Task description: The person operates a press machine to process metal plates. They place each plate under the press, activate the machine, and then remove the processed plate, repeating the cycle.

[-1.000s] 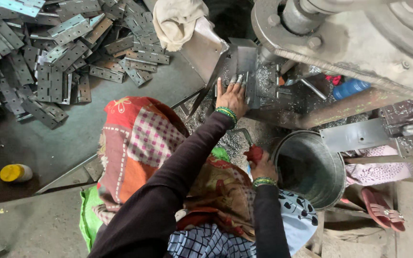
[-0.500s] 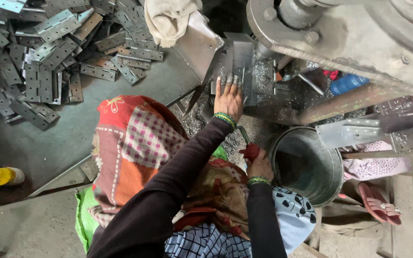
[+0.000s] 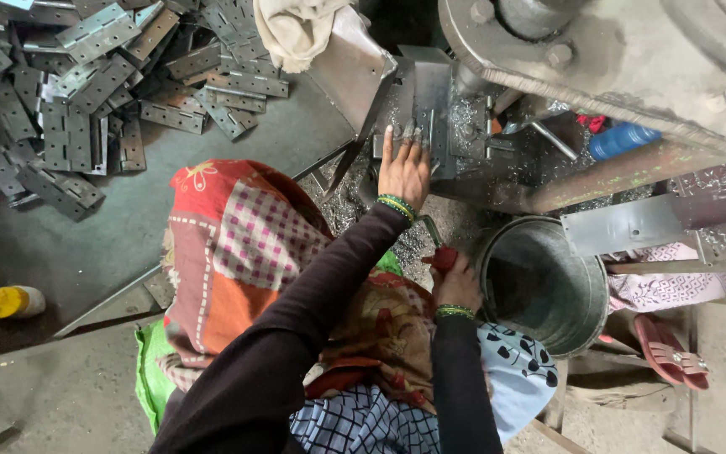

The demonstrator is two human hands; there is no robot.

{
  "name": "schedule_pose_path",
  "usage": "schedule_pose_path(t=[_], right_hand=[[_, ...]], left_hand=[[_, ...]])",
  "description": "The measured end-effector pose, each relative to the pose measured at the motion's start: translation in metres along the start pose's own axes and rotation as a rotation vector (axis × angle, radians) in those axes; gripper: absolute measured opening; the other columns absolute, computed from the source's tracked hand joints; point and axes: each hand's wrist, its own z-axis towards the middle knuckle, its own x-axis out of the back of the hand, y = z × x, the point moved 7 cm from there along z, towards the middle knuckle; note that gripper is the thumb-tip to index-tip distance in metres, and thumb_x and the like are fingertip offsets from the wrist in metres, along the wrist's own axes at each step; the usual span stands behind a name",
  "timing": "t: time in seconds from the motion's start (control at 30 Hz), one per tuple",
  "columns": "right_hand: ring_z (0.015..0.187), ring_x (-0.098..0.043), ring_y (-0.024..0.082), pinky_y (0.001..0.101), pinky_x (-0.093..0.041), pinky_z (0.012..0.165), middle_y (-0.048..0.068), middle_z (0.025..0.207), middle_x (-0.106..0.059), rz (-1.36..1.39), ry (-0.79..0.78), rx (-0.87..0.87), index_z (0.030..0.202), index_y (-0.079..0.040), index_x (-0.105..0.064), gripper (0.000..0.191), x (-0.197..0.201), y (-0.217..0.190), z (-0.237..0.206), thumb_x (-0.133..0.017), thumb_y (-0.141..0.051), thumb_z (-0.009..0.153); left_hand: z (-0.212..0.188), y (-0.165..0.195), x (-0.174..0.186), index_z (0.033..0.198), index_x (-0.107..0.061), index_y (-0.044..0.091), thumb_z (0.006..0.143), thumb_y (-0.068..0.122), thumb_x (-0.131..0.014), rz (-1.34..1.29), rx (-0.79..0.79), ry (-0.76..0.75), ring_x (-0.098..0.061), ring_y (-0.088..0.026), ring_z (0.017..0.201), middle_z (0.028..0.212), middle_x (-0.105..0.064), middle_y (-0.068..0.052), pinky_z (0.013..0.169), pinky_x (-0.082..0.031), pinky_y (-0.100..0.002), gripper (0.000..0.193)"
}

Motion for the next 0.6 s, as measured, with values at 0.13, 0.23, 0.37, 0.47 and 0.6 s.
schedule_pose_path(t=[0.13, 0.23, 0.37, 0.47, 0.6], right_hand=[[0.106, -0.066, 0.045, 0.06, -0.052, 0.086, 0.022, 0.118, -0.066, 0.061, -0.135, -0.02, 0.143, -0.018, -0.039, 0.072, -0.021, 0.011, 0.011, -0.066, -0.059, 0.091], [0.106, -0.063, 0.05, 0.0567, -0.051, 0.09, 0.031, 0.12, -0.061, 0.079, -0.287, 0.02, 0.147, -0.017, -0.032, 0.083, 0.0, 0.015, 0.026, -0.072, -0.055, 0.086], [0.114, -0.068, 0.042, 0.0561, -0.053, 0.095, 0.021, 0.127, -0.068, -0.045, -0.149, 0.015, 0.147, -0.022, -0.039, 0.069, 0.043, 0.012, 0.022, -0.065, -0.056, 0.093], [0.12, -0.064, 0.04, 0.0588, -0.049, 0.097, 0.02, 0.131, -0.063, -0.082, -0.102, -0.022, 0.149, -0.023, -0.035, 0.074, 0.037, 0.003, 0.008, -0.068, -0.055, 0.091], [0.127, -0.054, 0.042, 0.063, -0.045, 0.096, 0.02, 0.137, -0.054, -0.022, -0.168, -0.11, 0.151, -0.023, -0.029, 0.084, -0.008, 0.001, -0.004, -0.071, -0.055, 0.086]], left_hand=[[-0.002, -0.002, 0.009, 0.13, -0.066, 0.004, 0.096, 0.02, -0.045, -0.072, 0.008, 0.052, -0.05, -0.028, 0.141, 0.144, -0.06, -0.016, 0.126, 0.0, -0.059, 0.042], [-0.002, -0.003, 0.017, 0.13, -0.066, 0.003, 0.097, 0.021, -0.046, -0.031, -0.009, 0.082, -0.049, -0.028, 0.141, 0.141, -0.061, -0.015, 0.126, 0.002, -0.061, 0.043], [0.002, -0.002, 0.007, 0.134, -0.064, 0.004, 0.096, 0.018, -0.046, 0.017, 0.015, -0.048, -0.047, -0.027, 0.143, 0.138, -0.063, -0.014, 0.125, 0.003, -0.061, 0.044], [0.006, -0.001, -0.003, 0.136, -0.062, 0.005, 0.098, 0.018, -0.045, 0.005, 0.042, -0.109, -0.045, -0.027, 0.145, 0.142, -0.061, -0.014, 0.126, 0.003, -0.061, 0.044], [0.006, -0.007, -0.004, 0.142, -0.059, 0.007, 0.096, 0.02, -0.047, -0.018, 0.012, -0.071, -0.042, -0.027, 0.146, 0.146, -0.058, -0.014, 0.125, 0.001, -0.058, 0.05]])
